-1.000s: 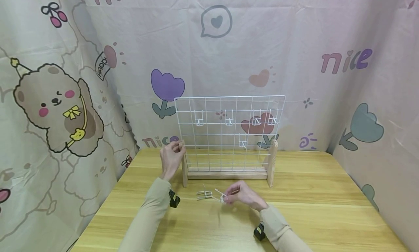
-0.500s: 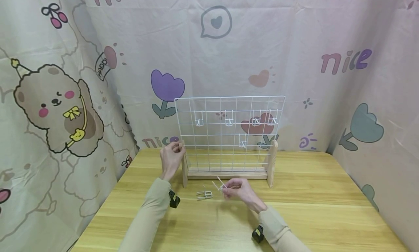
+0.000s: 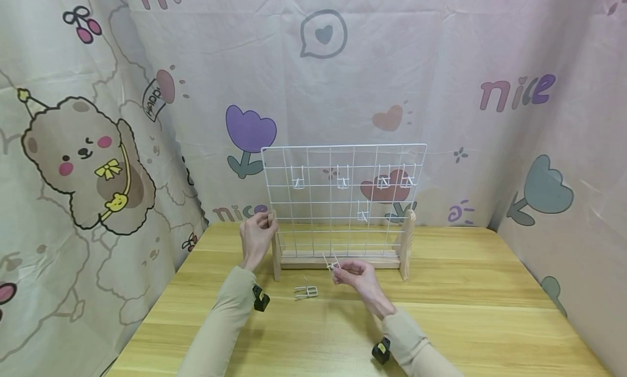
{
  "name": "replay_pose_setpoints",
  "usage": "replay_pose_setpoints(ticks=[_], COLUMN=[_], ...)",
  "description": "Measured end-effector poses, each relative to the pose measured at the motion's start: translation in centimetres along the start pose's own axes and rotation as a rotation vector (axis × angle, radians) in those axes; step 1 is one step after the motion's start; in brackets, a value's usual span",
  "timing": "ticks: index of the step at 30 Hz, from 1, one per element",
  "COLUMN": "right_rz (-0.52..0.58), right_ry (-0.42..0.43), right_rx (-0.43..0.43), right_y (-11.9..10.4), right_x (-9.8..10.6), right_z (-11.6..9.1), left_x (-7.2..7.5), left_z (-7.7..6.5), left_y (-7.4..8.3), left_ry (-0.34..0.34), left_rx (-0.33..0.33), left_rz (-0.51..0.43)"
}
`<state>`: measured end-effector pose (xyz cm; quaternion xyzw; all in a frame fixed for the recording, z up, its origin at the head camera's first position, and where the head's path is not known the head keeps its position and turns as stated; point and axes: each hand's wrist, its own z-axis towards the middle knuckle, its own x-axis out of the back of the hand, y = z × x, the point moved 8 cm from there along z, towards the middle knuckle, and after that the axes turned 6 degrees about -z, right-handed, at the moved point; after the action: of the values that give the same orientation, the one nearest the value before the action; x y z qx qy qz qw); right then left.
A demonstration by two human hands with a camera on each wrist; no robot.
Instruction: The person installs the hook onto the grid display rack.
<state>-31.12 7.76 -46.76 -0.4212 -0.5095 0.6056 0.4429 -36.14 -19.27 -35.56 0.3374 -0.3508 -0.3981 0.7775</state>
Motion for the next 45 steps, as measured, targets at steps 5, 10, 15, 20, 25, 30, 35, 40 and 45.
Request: replay_pose_setpoints(ticks=[5, 10, 15, 20, 25, 30, 35, 40, 45], right_rz=[0.014, 0.066, 0.137, 0.175, 0.211, 0.234, 0.251, 0.255, 0.278], right_ry=[0.064, 0.117, 0.163, 0.174, 0.183, 0.212, 0.235, 0.245, 0.251], right_rx=[0.011, 0.026, 0.032, 0.042, 0.051, 0.079, 0.117, 0.148, 0.15], right_y=[-0.6, -1.4, -2.1, -2.8, -3.6, -4.6, -5.7, -6.7, -7.1], right_x=[0.0, -0.2, -0.4, -0.7, -1.0, -1.2, -1.4, -1.5, -1.5], right_z=[0.2, 0.5, 1.0, 1.6, 2.1, 2.7, 3.4, 3.9, 4.5], left_x=[0.0, -0.1, -0.1, -0.1, -0.1, -0.1, -0.1, -0.1, -0.1], left_z=[0.0, 0.0, 0.0, 0.0, 0.0, 0.0, 0.1, 0.0, 0.0], left_y=[-0.1, -0.1, -0.1, -0.1, -0.1, -0.1, -0.1, -0.2, -0.2], left_ry=[-0.002, -0.001, -0.004, -0.008, -0.01, -0.005, -0.002, -0.004, -0.006], left_rx=[0.002, -0.001, 0.004, 0.007, 0.005, 0.002, 0.005, 0.017, 0.011], left_rz=[0.003, 0.002, -0.003, -0.012, -0.016, -0.007, 0.0, 0.0, -0.006])
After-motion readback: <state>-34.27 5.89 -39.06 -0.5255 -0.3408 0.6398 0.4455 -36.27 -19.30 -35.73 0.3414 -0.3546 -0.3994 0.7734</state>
